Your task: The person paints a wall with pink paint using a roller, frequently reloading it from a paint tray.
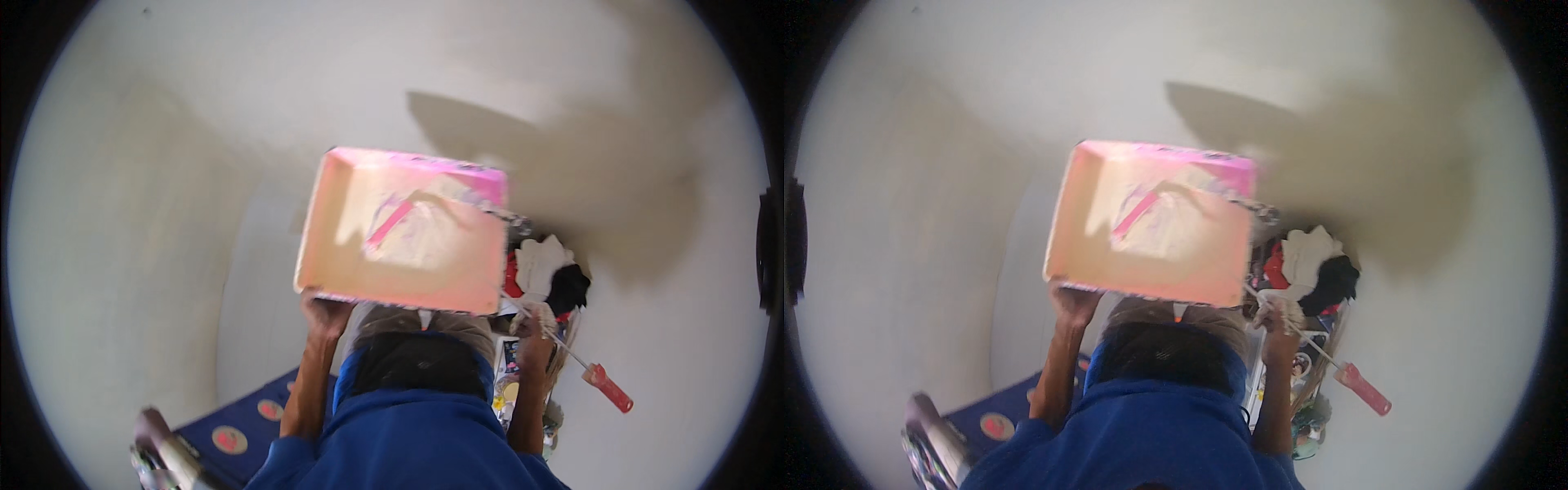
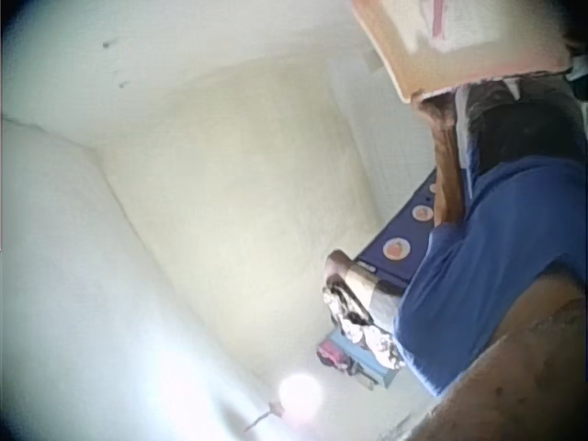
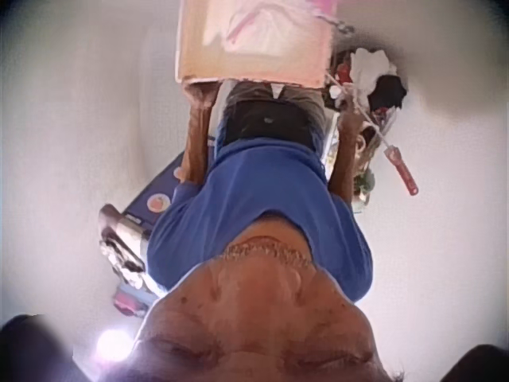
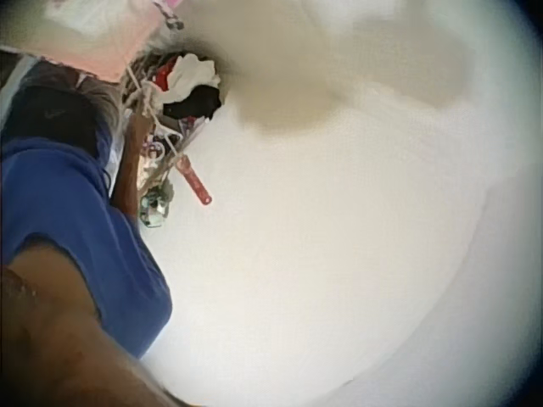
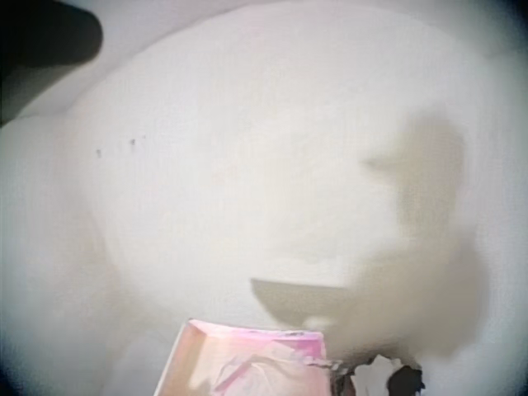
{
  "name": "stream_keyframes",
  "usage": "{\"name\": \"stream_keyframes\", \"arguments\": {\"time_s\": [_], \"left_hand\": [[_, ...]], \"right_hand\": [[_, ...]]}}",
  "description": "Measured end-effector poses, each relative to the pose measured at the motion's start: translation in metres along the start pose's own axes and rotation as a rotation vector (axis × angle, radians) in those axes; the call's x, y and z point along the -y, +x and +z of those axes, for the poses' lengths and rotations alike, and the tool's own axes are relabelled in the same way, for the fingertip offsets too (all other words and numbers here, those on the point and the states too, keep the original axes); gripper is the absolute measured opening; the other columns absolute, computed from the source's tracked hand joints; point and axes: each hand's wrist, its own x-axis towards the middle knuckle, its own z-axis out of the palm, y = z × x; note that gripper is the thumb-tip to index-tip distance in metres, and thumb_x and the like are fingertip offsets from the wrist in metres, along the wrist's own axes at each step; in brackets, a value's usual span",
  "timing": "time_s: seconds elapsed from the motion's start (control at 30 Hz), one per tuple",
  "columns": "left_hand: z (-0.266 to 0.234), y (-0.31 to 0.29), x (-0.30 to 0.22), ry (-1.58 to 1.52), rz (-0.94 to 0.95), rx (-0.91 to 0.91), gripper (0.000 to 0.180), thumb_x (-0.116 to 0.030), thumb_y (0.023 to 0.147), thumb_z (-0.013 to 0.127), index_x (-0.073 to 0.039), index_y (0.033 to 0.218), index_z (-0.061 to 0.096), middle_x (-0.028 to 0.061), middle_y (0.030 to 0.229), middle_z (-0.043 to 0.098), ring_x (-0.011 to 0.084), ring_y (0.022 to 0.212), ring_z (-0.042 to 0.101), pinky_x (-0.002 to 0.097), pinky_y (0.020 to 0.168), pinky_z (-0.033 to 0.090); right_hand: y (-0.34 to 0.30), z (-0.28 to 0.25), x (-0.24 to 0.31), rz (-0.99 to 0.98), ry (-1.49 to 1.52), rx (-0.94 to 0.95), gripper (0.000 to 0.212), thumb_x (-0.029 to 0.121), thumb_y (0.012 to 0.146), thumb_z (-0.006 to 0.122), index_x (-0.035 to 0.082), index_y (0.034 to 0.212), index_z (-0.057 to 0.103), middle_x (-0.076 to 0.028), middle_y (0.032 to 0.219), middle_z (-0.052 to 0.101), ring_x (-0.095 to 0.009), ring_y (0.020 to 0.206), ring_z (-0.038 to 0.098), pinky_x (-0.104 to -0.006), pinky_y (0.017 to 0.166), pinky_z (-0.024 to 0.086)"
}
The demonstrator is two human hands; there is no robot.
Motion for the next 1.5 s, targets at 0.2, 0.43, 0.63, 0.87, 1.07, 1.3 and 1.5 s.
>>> {"name": "stream_keyframes", "arguments": {"time_s": [0.2,0.43,0.63,0.87,1.07,1.3,1.5], "left_hand": [[0.01,-0.009,0.008,0.066,0.018,0.015,0.059,-0.034,0.069,0.057,-0.007,0.12,0.045,0.0091,0.12,0.048,0.0256,0.111,0.044,0.0456,0.092,0.036],[0.009,-0.011,0.016,0.063,0.056,-0.04,0.058,-0.031,0.064,0.061,-0.009,0.116,0.048,0.0076,0.115,0.05,0.0242,0.106,0.047,0.0446,0.087,0.039],[0.018,-0.018,0.026,0.031,0.112,-0.05,0.056,-0.028,0.065,0.059,-0.009,0.117,0.048,0.0076,0.114,0.052,0.0247,0.102,0.051,0.045,0.076,0.046],[0.021,-0.019,0.027,0.072,0.148,-0.006,0.059,-0.03,0.064,0.058,-0.01,0.119,0.046,0.0087,0.116,0.05,0.0264,0.104,0.05,0.0471,0.079,0.046],[0.013,-0.016,0.019,0.053,0.087,-0.007,0.058,-0.029,0.064,0.057,-0.009,0.117,0.047,0.0093,0.115,0.051,0.0265,0.102,0.051,0.0463,0.077,0.047],[0.035,-0.017,0.01,0.08,0.094,-0.117,0.044,-0.025,0.063,0.051,-0.009,0.104,0.053,0.0059,0.087,0.058,0.0221,0.07,0.056,0.0376,0.055,0.045],[0.034,-0.016,0.001,0.046,0.058,-0.111,0.042,-0.029,0.066,0.051,-0.01,0.103,0.054,0.0054,0.09,0.059,0.0226,0.073,0.056,0.0366,0.056,0.044]], "right_hand": [[0.001,-0.021,-0.006,-0.006,-0.073,-0.055,0.011,0.005,0.082,0.056,0.009,0.079,0.047,0.003,0.061,0.044,-0.005,0.046,0.039,-0.0198,0.04,0.03],[-0.003,-0.033,-0.009,-0.073,-0.289,0.042,0.011,0.009,0.082,0.06,0.008,0.078,0.05,0.002,0.062,0.047,-0.004,0.049,0.041,-0.0201,0.041,0.03],[0.009,-0.033,-0.036,-0.167,-0.382,0.057,0.011,0.012,0.083,0.06,0.009,0.077,0.052,0.005,0.058,0.045,-0.003,0.047,0.039,-0.0196,0.043,0.03],[-0.006,-0.053,-0.032,-0.002,-0.001,0.069,0.02,0.012,0.079,0.061,0.005,0.094,0.049,0.001,0.065,0.046,-0.007,0.054,0.043,-0.0205,0.048,0.034],[-0.05,-0.098,-0.005,0.043,0.193,0.11,0.071,0.013,0.07,0.065,0.006,0.13,0.027,-0.009,0.099,0.05,-0.016,0.083,0.051,-0.0253,0.065,0.044],[-0.101,-0.19,0.03,0.07,0.541,0.171,0.088,0.037,0.07,0.068,0.013,0.138,0.018,-0.018,0.129,0.037,-0.037,0.113,0.042,-0.0505,0.086,0.041],[-0.1,-0.185,0.1,0.107,0.483,0.388,0.081,0.041,0.068,0.069,0.01,0.128,0.026,-0.018,0.114,0.047,-0.034,0.101,0.048,-0.0473,0.078,0.044]]}}
